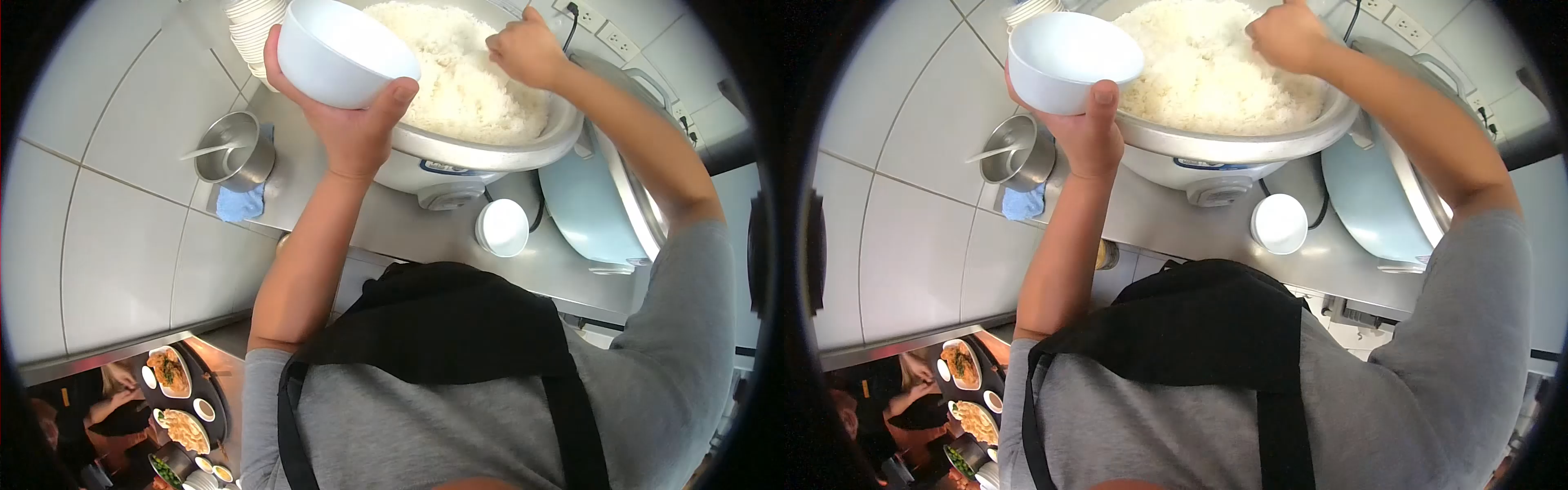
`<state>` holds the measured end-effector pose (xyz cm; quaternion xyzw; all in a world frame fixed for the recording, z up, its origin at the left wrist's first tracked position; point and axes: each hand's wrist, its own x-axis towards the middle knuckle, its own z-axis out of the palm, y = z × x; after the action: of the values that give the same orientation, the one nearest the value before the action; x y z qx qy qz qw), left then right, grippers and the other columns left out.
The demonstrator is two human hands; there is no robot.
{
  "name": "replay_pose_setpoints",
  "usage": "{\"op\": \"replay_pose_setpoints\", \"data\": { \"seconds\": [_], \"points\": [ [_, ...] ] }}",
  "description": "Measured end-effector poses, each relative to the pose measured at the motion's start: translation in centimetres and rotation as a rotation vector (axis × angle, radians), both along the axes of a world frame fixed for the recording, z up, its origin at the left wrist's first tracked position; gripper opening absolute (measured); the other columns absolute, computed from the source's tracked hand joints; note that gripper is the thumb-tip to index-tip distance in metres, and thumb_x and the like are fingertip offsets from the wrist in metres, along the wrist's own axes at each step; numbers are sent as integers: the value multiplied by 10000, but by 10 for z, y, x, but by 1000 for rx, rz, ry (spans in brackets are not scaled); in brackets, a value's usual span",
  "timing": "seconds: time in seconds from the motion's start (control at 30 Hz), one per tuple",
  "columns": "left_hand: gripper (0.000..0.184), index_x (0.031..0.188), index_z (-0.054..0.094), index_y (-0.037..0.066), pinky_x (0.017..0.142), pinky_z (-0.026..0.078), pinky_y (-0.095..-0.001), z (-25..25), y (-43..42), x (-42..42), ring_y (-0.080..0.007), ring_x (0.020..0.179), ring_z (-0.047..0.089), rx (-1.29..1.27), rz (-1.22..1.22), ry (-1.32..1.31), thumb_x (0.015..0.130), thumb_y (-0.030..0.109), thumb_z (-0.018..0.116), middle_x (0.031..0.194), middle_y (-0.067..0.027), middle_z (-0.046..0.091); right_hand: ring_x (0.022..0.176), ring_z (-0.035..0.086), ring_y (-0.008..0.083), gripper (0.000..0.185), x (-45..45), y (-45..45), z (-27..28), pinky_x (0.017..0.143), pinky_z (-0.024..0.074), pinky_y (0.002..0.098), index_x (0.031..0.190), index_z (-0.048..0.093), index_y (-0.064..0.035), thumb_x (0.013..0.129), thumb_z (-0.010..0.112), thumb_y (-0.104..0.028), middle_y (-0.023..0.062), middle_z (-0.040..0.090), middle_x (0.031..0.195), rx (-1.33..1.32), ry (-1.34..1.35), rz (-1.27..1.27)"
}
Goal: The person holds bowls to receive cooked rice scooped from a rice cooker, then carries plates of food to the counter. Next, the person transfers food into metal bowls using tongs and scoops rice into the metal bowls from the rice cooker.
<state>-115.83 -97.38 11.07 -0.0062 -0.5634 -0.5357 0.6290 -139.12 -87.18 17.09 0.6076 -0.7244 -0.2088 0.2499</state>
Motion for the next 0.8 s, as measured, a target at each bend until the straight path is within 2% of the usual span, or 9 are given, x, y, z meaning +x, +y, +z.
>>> {"op": "replay_pose_setpoints", "data": {
  "seconds": [0.23, 0.33, 0.4, 0.43, 0.53, 0.6, 0.63, 0.73, 0.8],
  "points": [
    [1154, 1390, 37, 113, 868, 475, -388, 7, 3, 1, -263, 1099, 458, -7, 84, -29, 598, 278, 859, 1268, -167, 316, 675, 579, 223, 141, 26, 4, 19, 801, 337, 355, 706, 612, -117, 805, 594, -216, 60, 579, 609, 27, -110, 67],
    [1181, 1395, 66, 66, 960, 409, -419, 20, 24, 3, -294, 1168, 411, 308, -86, -38, 563, 306, 870, 1309, -178, 302, 775, 616, 243, 145, -7, -29, 40, 870, 341, 407, 786, 655, -137, 835, 565, -239, 63, 647, 725, 16, -57, -84],
    [1218, 1394, 107, 11, 1057, 287, -438, -7, 9, -10, -338, 1256, 319, -101, 414, -228, 517, 358, 878, 1364, -199, 271, 854, 615, 243, 165, -73, -60, 25, 966, 323, 440, 826, 651, -126, 860, 522, -223, 77, 661, 819, -35, 209, -116],
    [1241, 1389, 143, -22, 1100, 191, -439, -1, 15, -7, -365, 1310, 235, -101, 411, -252, 484, 407, 877, 1410, -214, 230, 897, 601, 228, 148, -97, -73, 16, 969, 341, 461, 891, 628, -132, 863, 493, -184, 70, 644, 876, -53, 254, -129],
    [1282, 1399, 149, 14, 1092, 157, -518, -8, 13, -16, -418, 1295, 246, -181, 426, -279, 444, 487, 861, 1403, -222, 262, 1081, 549, 207, 272, -177, -107, -33, 1101, 198, 458, 1066, 627, -109, 918, 415, -193, 76, 638, 1063, -172, 283, -1],
    [1274, 1403, 151, 29, 1098, 125, -521, -9, 15, -18, -406, 1289, 269, -145, 471, -322, 430, 449, 857, 1383, -222, 291, 973, 585, 223, 231, -172, -117, -46, 1097, 205, 454, 954, 640, -79, 884, 450, -190, 100, 648, 924, -127, 214, -39],
    [1273, 1404, 148, 32, 1100, 117, -520, -9, 13, -18, -399, 1288, 278, -136, 482, -310, 425, 434, 855, 1376, -222, 300, 873, 594, 236, 163, -161, -114, -45, 1039, 277, 448, 854, 630, -69, 837, 503, -168, 104, 637, 809, -152, 165, 63],
    [1285, 1409, 131, 29, 1108, 115, -507, -7, 10, -10, -396, 1295, 272, -122, 448, -364, 414, 394, 856, 1391, -216, 282, 764, 552, 286, 45, -112, -106, -38, 891, 350, 465, 772, 589, -59, 773, 571, -99, 117, 593, 725, -194, -115, 252],
    [1280, 1409, 127, 36, 1105, 113, -515, -4, 14, -5, -386, 1293, 283, -113, 447, -347, 416, 387, 854, 1376, -219, 295, 748, 543, 297, 33, -71, -97, -28, 860, 353, 465, 743, 574, -55, 759, 577, -84, 127, 576, 695, -164, -81, 371]
  ]
}}
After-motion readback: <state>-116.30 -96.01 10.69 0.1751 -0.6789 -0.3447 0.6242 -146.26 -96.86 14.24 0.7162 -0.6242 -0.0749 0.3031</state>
